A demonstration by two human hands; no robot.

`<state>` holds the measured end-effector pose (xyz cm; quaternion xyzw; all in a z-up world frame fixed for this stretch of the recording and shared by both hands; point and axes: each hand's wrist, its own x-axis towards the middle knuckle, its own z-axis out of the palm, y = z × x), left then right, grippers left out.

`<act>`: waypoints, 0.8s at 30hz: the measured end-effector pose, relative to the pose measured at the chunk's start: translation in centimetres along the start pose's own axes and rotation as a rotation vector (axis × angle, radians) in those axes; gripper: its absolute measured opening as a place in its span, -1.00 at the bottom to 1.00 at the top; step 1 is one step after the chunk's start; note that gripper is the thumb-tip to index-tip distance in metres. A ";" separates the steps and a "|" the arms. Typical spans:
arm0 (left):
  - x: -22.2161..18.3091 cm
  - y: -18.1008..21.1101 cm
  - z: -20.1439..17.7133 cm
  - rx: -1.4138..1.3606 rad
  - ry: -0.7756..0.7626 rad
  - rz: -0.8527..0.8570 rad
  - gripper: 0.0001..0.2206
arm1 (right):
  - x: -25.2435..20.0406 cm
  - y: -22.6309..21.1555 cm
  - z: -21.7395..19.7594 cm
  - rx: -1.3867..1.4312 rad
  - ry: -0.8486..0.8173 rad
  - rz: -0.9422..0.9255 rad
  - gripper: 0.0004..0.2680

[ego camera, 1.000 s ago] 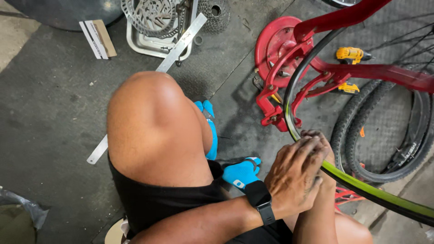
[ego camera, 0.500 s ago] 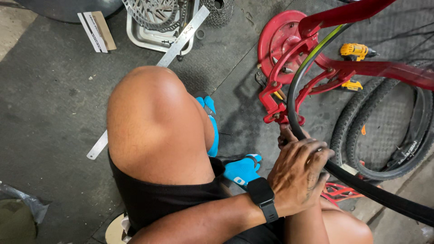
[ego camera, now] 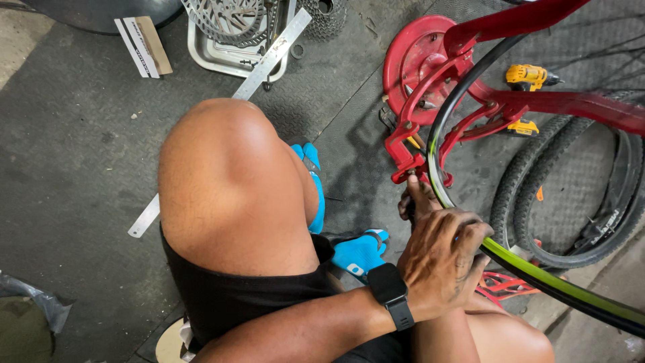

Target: The person works on a bicycle wheel rim by hand while it is mounted on a stand, threading and tightening individual spokes into the rim and using a small tool on the spoke nipples.

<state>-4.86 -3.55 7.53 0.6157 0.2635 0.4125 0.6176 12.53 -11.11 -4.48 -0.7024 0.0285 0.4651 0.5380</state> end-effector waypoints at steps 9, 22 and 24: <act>0.1 0.0 0.1 -0.014 0.022 -0.001 -0.61 | -0.9 -1.0 6.1 -0.230 0.199 0.062 -0.70; 0.4 -1.3 0.2 0.090 -0.054 -0.033 -0.59 | 0.2 -0.3 7.3 -0.144 0.288 0.033 -0.72; 0.2 -0.9 0.3 0.036 -0.057 0.047 -0.65 | 0.1 -0.5 7.5 -0.082 0.265 0.042 -0.71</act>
